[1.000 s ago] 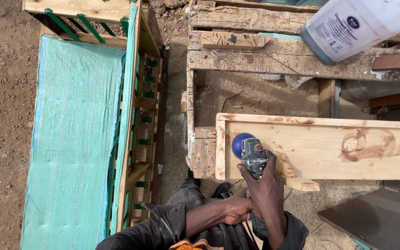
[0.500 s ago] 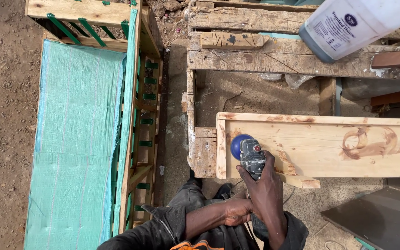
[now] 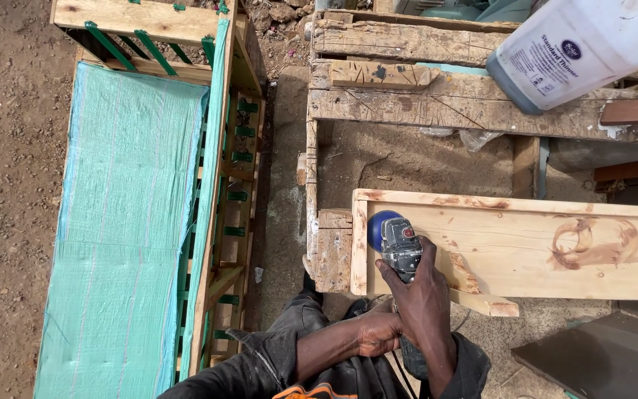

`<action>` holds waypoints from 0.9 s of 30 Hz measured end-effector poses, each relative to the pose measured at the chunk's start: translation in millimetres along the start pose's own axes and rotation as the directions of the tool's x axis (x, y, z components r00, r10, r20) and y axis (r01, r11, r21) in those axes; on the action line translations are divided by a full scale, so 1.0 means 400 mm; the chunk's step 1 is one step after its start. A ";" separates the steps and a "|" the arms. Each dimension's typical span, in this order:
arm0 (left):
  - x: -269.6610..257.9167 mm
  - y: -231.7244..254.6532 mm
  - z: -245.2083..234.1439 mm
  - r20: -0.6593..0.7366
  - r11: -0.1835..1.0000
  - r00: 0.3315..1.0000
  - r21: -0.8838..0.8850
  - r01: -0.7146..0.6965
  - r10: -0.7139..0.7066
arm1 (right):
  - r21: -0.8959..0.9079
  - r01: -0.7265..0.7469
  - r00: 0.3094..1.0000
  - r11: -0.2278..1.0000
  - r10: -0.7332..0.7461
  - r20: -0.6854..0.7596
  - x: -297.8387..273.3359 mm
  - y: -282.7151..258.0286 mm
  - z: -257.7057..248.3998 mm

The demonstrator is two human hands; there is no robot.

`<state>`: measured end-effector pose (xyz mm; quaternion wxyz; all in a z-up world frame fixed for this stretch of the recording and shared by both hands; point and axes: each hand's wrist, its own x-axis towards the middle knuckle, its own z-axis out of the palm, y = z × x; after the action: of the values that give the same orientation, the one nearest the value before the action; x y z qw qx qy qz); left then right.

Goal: Using a handheld power sander to smooth the surface and edges of a wooden board intended for a shelf.

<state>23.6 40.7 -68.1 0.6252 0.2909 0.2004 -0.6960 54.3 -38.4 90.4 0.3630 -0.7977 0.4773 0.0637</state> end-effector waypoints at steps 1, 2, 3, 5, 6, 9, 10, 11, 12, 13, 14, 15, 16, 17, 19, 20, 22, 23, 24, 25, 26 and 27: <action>-0.030 0.027 0.018 -0.050 0.991 0.997 0.112 0.066 -0.061 | -0.003 -0.001 1.000 1.000 0.001 0.009 0.002 -0.002 0.001; -0.060 0.053 0.037 -0.105 0.966 0.988 0.219 0.137 -0.116 | -0.006 -0.002 1.000 1.000 0.002 0.018 0.004 -0.005 0.002; -0.049 0.042 0.031 -0.107 0.967 0.987 0.215 0.137 -0.116 | -0.007 -0.002 1.000 1.000 0.002 0.021 0.002 -0.008 0.002; -0.024 0.023 0.022 -0.014 0.994 1.000 0.101 0.028 -0.027 | -0.018 -0.027 0.999 0.999 0.027 0.023 0.001 -0.015 -0.001; -0.009 0.013 0.010 -0.012 0.995 1.000 0.100 0.027 -0.026 | -0.020 -0.026 0.999 0.999 0.026 0.022 0.003 -0.011 0.001; 0.020 -0.007 -0.009 0.021 0.998 0.999 0.064 0.024 -0.025 | -0.053 -0.017 1.000 0.998 0.017 0.009 0.006 -0.002 0.004; 0.018 -0.007 -0.006 0.012 0.998 1.000 0.059 0.009 -0.010 | -0.050 -0.023 1.000 0.998 0.023 0.009 0.006 -0.002 0.004; 0.017 -0.006 -0.002 0.004 0.998 1.000 0.055 -0.007 0.006 | -0.047 -0.029 1.000 0.998 0.029 0.008 0.005 -0.002 0.003; 0.019 -0.008 -0.005 0.005 0.998 1.000 0.055 -0.006 0.006 | -0.047 -0.029 1.000 0.998 0.029 0.007 0.003 -0.003 0.002; 0.022 -0.010 -0.008 0.012 0.999 1.000 0.052 0.003 -0.004 | -0.042 -0.021 1.000 0.999 0.021 0.003 0.000 -0.005 0.000; 0.025 -0.011 -0.011 0.019 0.999 1.000 0.048 0.012 -0.013 | -0.037 -0.012 1.000 0.999 0.012 0.000 -0.002 -0.007 -0.001; 0.029 -0.013 -0.014 0.020 0.999 1.000 0.048 0.012 -0.013 | -0.037 -0.012 1.000 0.999 0.012 -0.001 0.001 -0.001 0.002; 0.032 -0.015 -0.018 0.034 0.996 0.999 0.080 0.031 -0.034 | -0.039 -0.011 1.000 0.999 0.012 0.002 0.002 0.005 0.005; 0.035 -0.017 -0.022 0.049 0.993 0.997 0.111 0.049 -0.055 | -0.041 -0.011 1.000 0.999 0.011 0.004 0.004 0.012 0.008; 0.027 -0.016 -0.018 0.045 0.995 0.999 0.092 0.028 -0.032 | -0.037 -0.011 1.000 0.999 0.011 0.001 0.000 0.006 0.007; 0.023 -0.015 -0.017 0.042 0.997 0.999 0.073 0.005 -0.008 | -0.035 -0.010 1.000 0.999 0.010 -0.004 -0.002 0.002 0.007; 0.007 -0.006 -0.005 0.031 0.998 0.999 0.063 0.006 -0.008 | -0.024 -0.009 1.000 1.000 0.009 -0.005 -0.004 -0.001 0.006; -0.001 -0.001 0.001 0.021 0.999 1.000 0.051 0.007 -0.008 | -0.015 -0.007 1.000 1.000 0.007 -0.007 -0.005 -0.003 0.005; -0.002 -0.003 -0.001 0.023 0.999 1.000 0.052 0.007 -0.008 | -0.015 -0.007 1.000 1.000 0.007 -0.009 -0.007 -0.004 0.004; -0.002 -0.004 -0.003 0.048 0.997 0.999 0.070 0.012 -0.015 | -0.010 -0.007 1.000 1.000 0.007 -0.006 -0.010 -0.004 0.004; -0.003 -0.007 -0.005 0.073 0.996 0.997 0.088 0.017 -0.024 | -0.005 -0.008 1.000 1.000 0.008 -0.004 -0.014 -0.003 0.003; -0.012 -0.007 0.003 0.074 0.996 0.997 0.088 0.018 -0.025 | -0.006 -0.009 1.000 1.000 0.009 -0.005 -0.015 0.004 0.004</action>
<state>20.9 44.0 -64.4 0.6115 0.2891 0.1494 -0.7212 50.2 -33.5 91.2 0.3591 -0.7970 0.4814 0.0647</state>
